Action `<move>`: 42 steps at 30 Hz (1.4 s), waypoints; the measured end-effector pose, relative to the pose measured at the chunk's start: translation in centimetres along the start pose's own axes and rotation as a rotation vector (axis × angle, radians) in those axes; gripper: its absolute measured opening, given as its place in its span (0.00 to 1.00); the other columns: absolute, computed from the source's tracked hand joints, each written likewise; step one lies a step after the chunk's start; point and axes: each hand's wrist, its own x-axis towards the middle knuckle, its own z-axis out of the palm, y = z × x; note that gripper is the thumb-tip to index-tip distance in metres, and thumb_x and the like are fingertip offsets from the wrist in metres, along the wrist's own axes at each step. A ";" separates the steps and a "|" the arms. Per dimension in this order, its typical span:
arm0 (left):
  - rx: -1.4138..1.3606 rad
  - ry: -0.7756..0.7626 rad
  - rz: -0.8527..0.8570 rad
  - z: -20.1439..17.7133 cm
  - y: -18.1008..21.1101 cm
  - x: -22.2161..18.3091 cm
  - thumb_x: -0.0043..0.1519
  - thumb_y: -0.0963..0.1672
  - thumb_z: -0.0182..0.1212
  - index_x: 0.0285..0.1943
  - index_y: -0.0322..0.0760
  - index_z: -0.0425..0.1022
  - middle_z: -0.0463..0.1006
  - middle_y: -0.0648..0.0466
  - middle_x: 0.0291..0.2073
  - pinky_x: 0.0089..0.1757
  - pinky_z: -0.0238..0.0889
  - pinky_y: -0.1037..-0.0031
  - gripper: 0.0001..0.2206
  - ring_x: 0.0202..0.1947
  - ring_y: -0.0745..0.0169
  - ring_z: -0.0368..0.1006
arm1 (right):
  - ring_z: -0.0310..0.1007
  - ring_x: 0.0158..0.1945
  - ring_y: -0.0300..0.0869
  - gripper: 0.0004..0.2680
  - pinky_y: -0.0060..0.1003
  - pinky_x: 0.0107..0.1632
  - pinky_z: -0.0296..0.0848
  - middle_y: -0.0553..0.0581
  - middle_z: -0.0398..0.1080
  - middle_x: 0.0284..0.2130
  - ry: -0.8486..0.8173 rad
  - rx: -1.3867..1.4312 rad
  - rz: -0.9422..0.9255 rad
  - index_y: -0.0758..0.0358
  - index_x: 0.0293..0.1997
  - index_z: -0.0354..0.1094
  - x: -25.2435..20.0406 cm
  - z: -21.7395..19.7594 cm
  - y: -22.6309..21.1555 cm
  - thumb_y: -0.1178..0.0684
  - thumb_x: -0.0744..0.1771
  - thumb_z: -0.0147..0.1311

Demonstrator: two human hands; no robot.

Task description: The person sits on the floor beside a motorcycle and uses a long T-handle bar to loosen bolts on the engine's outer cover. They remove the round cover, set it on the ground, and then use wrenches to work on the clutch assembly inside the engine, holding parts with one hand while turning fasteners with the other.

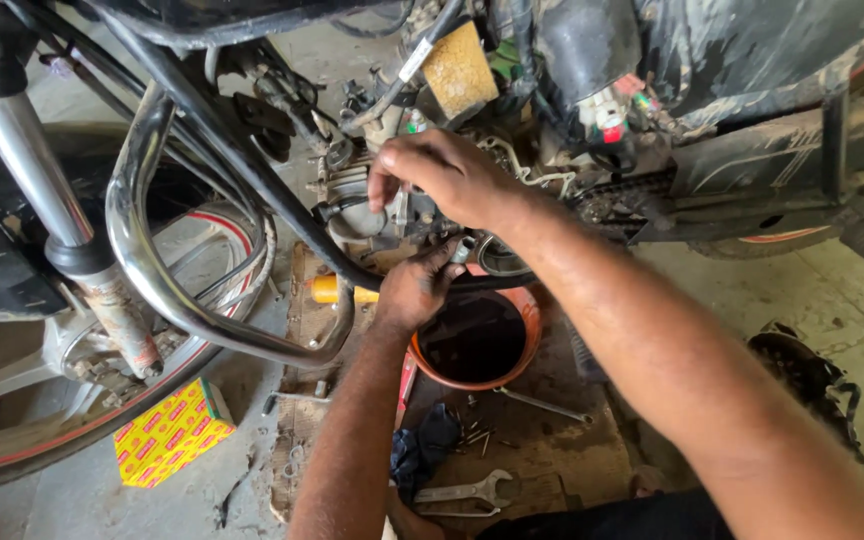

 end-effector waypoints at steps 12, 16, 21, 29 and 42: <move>0.020 -0.075 -0.092 0.2 -0.7 -0.1 0.64 0.52 0.58 0.69 0.66 0.69 0.79 0.53 0.57 0.53 0.69 0.62 0.22 0.52 0.48 0.78 | 0.80 0.34 0.43 0.15 0.42 0.48 0.79 0.60 0.82 0.34 0.032 -0.213 -0.018 0.63 0.28 0.76 2.1 1.2 -3.0 0.48 0.70 0.46; -0.001 -0.005 0.006 0.4 -0.6 -0.3 0.65 0.51 0.60 0.68 0.63 0.70 0.78 0.52 0.60 0.52 0.69 0.60 0.20 0.54 0.45 0.76 | 0.84 0.36 0.40 0.14 0.41 0.52 0.81 0.60 0.82 0.31 -0.062 -0.238 -0.016 0.63 0.30 0.78 2.3 1.5 -1.3 0.49 0.70 0.46; -0.064 0.053 0.044 0.4 -0.9 -0.5 0.65 0.50 0.61 0.69 0.61 0.69 0.78 0.49 0.59 0.52 0.70 0.60 0.20 0.56 0.43 0.75 | 0.84 0.45 0.48 0.10 0.40 0.55 0.81 0.60 0.81 0.39 0.180 -0.050 -0.112 0.58 0.37 0.79 0.1 -3.1 -5.3 0.54 0.72 0.48; -0.001 -0.064 -0.095 -0.3 -0.3 -0.3 0.64 0.50 0.61 0.68 0.64 0.70 0.78 0.51 0.57 0.51 0.69 0.59 0.21 0.52 0.44 0.76 | 0.82 0.40 0.43 0.10 0.39 0.50 0.76 0.57 0.82 0.33 0.062 -0.213 -0.005 0.61 0.32 0.80 1.5 2.2 -3.0 0.52 0.69 0.53; -0.001 0.022 -0.041 0.3 -0.6 -0.5 0.63 0.51 0.62 0.67 0.64 0.71 0.79 0.49 0.56 0.48 0.69 0.58 0.21 0.52 0.42 0.75 | 0.84 0.42 0.44 0.16 0.39 0.50 0.85 0.58 0.79 0.36 0.261 0.062 -0.201 0.60 0.37 0.76 -0.6 -6.4 -9.5 0.53 0.69 0.33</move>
